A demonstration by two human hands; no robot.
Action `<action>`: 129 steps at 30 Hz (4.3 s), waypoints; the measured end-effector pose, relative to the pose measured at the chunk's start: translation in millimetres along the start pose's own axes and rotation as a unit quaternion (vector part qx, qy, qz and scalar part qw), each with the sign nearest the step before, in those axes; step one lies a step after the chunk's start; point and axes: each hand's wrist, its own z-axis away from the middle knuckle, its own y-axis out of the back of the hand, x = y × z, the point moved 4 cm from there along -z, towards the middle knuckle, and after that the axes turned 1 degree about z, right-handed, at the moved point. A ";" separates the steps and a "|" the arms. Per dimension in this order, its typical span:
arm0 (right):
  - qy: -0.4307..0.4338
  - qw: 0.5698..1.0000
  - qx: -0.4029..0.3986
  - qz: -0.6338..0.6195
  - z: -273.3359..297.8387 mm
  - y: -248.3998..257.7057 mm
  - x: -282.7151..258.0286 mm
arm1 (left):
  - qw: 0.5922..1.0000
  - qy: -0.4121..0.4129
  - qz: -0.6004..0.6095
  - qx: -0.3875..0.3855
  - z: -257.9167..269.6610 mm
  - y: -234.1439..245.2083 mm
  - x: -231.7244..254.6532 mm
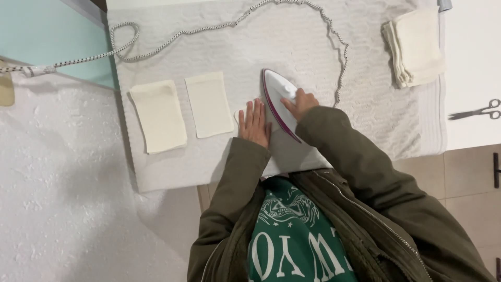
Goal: Ironing small pieces of white fabric and stacking them.
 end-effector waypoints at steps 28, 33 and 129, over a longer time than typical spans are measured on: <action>-0.029 1.000 0.007 -0.009 5.1 1.4 6.7 | 1.000 0.011 0.002 0.007 2.5 8.3 3.6; -0.022 0.999 0.043 0.019 -9.5 -4.4 15.3 | 1.000 0.000 -0.021 0.009 -0.4 4.8 2.3; -0.080 0.996 0.012 0.042 22.5 -0.1 -21.6 | 0.999 0.030 -0.025 -0.022 41.9 15.1 -50.7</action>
